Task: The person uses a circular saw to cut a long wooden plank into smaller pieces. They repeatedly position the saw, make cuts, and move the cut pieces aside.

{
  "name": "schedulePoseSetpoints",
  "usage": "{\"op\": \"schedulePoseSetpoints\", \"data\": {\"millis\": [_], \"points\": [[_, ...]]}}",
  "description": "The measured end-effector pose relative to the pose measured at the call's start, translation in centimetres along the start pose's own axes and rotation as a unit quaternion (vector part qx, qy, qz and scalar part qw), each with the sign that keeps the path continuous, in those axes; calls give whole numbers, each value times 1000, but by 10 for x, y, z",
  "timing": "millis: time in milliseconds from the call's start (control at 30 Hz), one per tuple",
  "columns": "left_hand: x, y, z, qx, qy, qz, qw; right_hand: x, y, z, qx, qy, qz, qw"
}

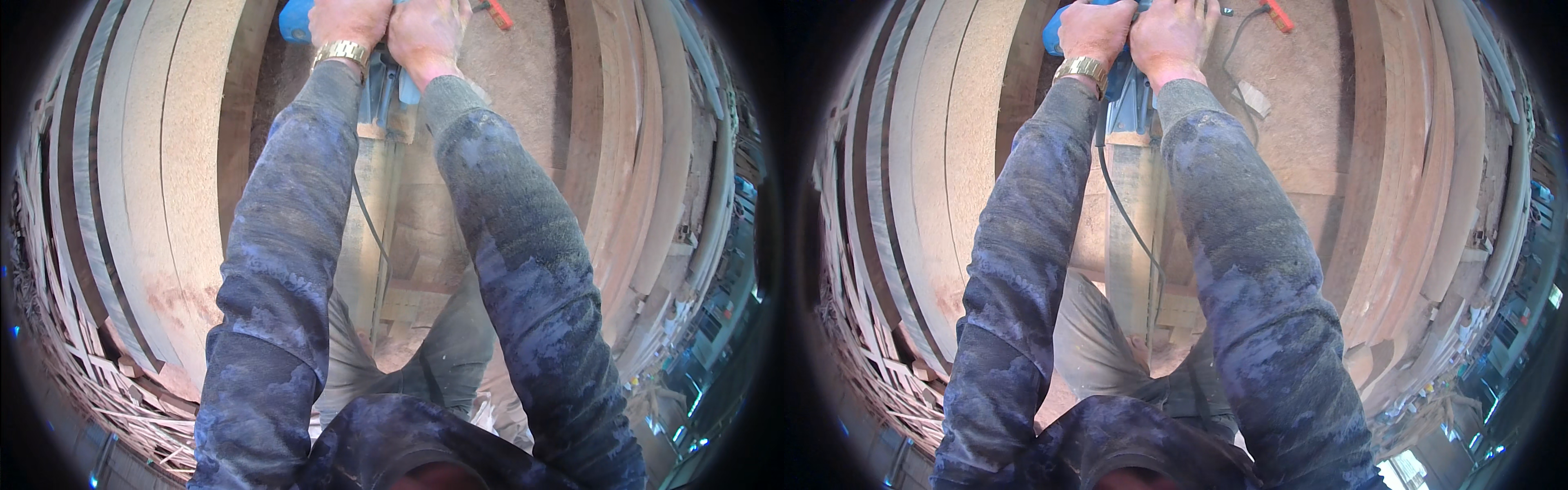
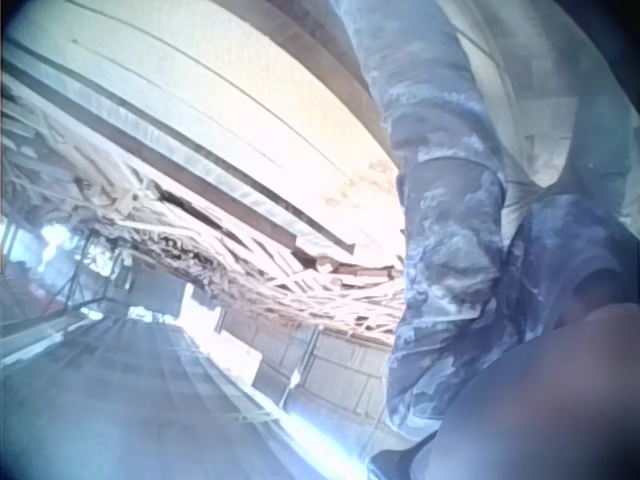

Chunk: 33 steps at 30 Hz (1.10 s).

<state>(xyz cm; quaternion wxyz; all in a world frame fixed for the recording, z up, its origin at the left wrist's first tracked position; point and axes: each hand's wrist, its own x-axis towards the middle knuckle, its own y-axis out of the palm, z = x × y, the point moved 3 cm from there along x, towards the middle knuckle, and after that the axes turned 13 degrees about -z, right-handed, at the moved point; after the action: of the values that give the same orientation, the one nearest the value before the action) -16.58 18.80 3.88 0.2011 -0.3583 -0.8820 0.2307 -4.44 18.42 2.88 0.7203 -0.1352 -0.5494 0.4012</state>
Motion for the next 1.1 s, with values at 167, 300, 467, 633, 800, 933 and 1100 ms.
{"op": "schedulePoseSetpoints", "data": {"millis": [167, 300, 467, 633, 800, 933, 1100], "points": [[9, 7, 14, 61, 59, -6, 996, -2, 6, 3, 15, 12, -32, 999], [19, 7, 23, 146, 147, 17, 978, -8, 10, 13, 24, 67, -46, 996], [13, -4, 20, 118, 52, 12, 992, -12, 2, 19, 86, 107, 16, 990], [1, -12, 12, 81, 12, 44, 996, -12, -7, 18, 114, 114, 94, 983], [-3, -18, 14, 110, -19, 35, 993, -14, -10, 20, 115, 115, 142, 976], [-6, -20, 7, 142, -18, 15, 990, -6, -15, 19, 147, 137, 155, 967], [-3, -21, 26, 112, 8, -4, 994, -15, -9, 17, 143, 117, 143, 972]]}}
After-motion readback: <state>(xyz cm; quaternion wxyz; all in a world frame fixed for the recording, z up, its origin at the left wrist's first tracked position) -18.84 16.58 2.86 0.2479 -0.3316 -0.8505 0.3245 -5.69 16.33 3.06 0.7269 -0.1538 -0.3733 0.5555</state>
